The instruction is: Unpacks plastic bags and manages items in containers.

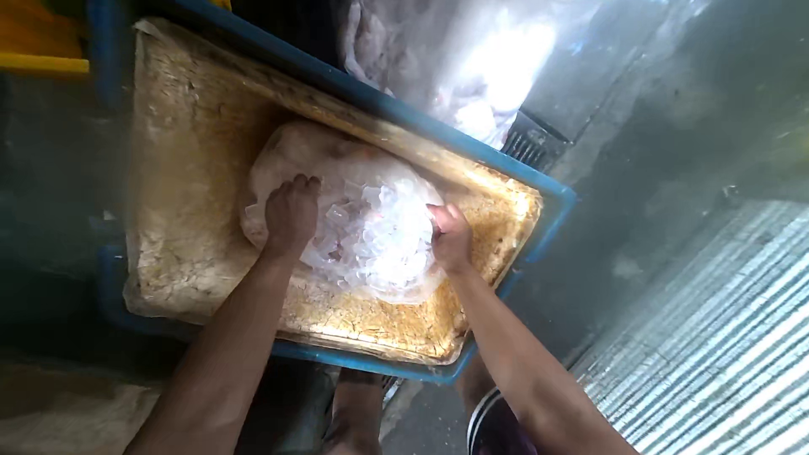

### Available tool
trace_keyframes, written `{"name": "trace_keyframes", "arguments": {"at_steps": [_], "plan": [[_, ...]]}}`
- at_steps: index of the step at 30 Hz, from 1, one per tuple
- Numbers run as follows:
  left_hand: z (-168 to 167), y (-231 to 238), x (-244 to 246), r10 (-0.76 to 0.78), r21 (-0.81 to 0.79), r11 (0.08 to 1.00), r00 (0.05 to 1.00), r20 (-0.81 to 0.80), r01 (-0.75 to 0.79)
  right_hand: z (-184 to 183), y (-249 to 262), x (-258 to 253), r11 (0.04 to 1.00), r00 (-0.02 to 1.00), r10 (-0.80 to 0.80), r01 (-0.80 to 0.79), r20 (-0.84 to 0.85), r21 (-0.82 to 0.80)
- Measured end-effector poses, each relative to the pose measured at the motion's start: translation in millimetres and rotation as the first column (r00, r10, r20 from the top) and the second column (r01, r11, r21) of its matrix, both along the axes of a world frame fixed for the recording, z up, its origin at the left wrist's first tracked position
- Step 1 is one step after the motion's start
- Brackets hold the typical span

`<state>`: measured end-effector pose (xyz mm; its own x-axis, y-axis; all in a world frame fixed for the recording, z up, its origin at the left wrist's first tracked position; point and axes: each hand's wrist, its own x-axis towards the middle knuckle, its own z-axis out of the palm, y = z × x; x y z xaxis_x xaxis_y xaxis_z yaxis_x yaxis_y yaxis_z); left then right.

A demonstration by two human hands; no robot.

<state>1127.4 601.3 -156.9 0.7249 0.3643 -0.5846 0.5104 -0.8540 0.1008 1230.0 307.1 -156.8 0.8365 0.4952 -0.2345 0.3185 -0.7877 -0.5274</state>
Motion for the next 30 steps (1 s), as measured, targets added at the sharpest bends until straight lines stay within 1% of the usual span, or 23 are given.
{"name": "trace_keyframes", "arguments": {"at_steps": [2, 4, 6, 7, 8, 9, 10, 11, 12, 13, 14, 15, 16, 18, 19, 20, 21, 23, 25, 26, 27, 28, 30], "plan": [[3.0, 12.3, -26.4, -0.034, 0.073, 0.997, 0.999, 0.037, 0.031, 6.6, -0.9, 0.3, 0.998, 0.999, -0.005, 0.008, 0.046, -0.057], [8.1, 21.1, -45.7, 0.025, 0.087, 0.996, 0.998, 0.06, -0.03, 5.4, 7.9, 0.8, 0.993, 0.983, -0.012, 0.034, 0.182, -0.117], [15.9, 19.6, -45.2, 0.05, 0.076, 0.995, 0.981, 0.188, -0.065, 4.1, 21.7, 0.1, 0.987, 0.945, -0.02, 0.07, 0.328, -0.143], [18.8, 15.5, -41.6, 0.018, 0.053, 0.998, 0.957, 0.288, -0.035, 5.3, 29.7, -3.9, 0.993, 0.927, -0.006, 0.051, 0.375, -0.11], [18.4, 10.4, -33.1, -0.038, 0.021, 0.999, 0.926, 0.375, 0.032, 6.2, 38.8, -7.4, 0.999, 0.916, 0.024, -0.009, 0.401, -0.041], [13.9, 6.3, -21.1, -0.098, -0.039, 0.991, 0.899, 0.427, 0.126, 6.1, 49.7, -8.5, 0.996, 0.924, 0.069, -0.086, 0.376, 0.028], [6.4, 1.7, -7.1, -0.155, -0.096, 0.971, 0.883, 0.444, 0.219, 3.4, 60.9, -6.6, 0.988, 0.943, 0.12, -0.143, 0.309, 0.051], [-3.1, -3.6, 7.5, -0.203, -0.13, 0.95, 0.879, 0.431, 0.283, -1.9, 71.7, -1.3, 0.987, 0.964, 0.158, -0.163, 0.213, 0.008], [-11.9, -8.6, 22.9, -0.226, -0.143, 0.943, 0.891, 0.394, 0.302, -5.4, 82.7, 8.2, 0.983, 0.983, 0.167, -0.16, 0.08, -0.092], [-18.0, -13.2, 38.3, -0.217, -0.139, 0.95, 0.912, 0.348, 0.28, -7.0, 93.4, 20.2, 0.971, 0.99, 0.136, -0.143, -0.049, -0.19], [-23.0, -16.6, 51.4, -0.179, -0.135, 0.964, 0.933, 0.312, 0.23, -7.4, 104.0, 31.1, 0.958, 0.989, 0.083, -0.114, -0.126, -0.265], [-28.7, -16.9, 62.8, -0.118, -0.148, 0.975, 0.951, 0.286, 0.165, -7.5, 115.0, 38.5, 0.942, 0.986, 0.035, -0.088, -0.166, -0.324], [-33.8, -15.7, 71.4, -0.049, -0.194, 0.976, 0.967, 0.248, 0.099, -6.5, 123.9, 41.3, 0.918, 0.979, 0.015, -0.094, -0.205, -0.384], [-36.7, -10.1, 84.5, 0.036, -0.363, 0.932, 0.993, 0.115, 0.009, -8.2, 131.0, 39.9, 0.869, 0.952, 0.014, -0.162, -0.304, -0.467], [-34.1, -3.9, 92.6, 0.044, -0.439, 0.898, 0.998, 0.048, -0.018, -10.7, 133.4, 42.7, 0.867, 0.924, 0.008, -0.197, -0.382, -0.457], [-30.0, -0.9, 97.9, 0.035, -0.479, 0.877, 0.999, -0.015, -0.038, -13.9, 133.2, 45.1, 0.871, 0.888, 0.011, -0.234, -0.459, -0.432], [-25.9, -0.9, 99.6, -0.011, -0.47, 0.883, 0.998, -0.067, -0.022, -16.4, 131.8, 46.0, 0.868, 0.852, 0.015, -0.271, -0.524, -0.416], [-16.6, -6.6, 95.3, -0.108, -0.395, 0.917, 0.987, -0.118, 0.053, -18.3, 130.5, 42.4, 0.857, 0.822, 0.023, -0.31, -0.568, -0.413], [-6.6, -17.9, 85.2, -0.188, -0.276, 0.949, 0.975, -0.116, 0.15, -14.0, 126.4, 31.5, 0.859, 0.866, 0.054, -0.294, -0.498, -0.419], [0.2, -22.1, 77.0, -0.188, -0.238, 0.957, 0.979, -0.079, 0.165, -8.9, 121.2, 21.7, 0.872, 0.892, 0.076, -0.276, -0.445, -0.405], [11.1, -23.4, 67.2, -0.152, -0.213, 0.966, 0.988, 0.001, 0.149, -2.0, 113.4, 9.5, 0.899, 0.921, 0.092, -0.24, -0.378, -0.365], [26.9, -21.1, 57.1, -0.076, -0.199, 0.975, 0.992, 0.103, 0.095, 5.9, 103.1, -4.7, 0.938, 0.955, 0.098, -0.183, -0.28, -0.294], [62.8, -11.2, 40.0, 0.134, -0.209, 0.975, 0.947, 0.294, -0.073, 12.0, 80.5, -27.4, 0.993, 0.996, 0.064, -0.07, -0.065, -0.095]]}}
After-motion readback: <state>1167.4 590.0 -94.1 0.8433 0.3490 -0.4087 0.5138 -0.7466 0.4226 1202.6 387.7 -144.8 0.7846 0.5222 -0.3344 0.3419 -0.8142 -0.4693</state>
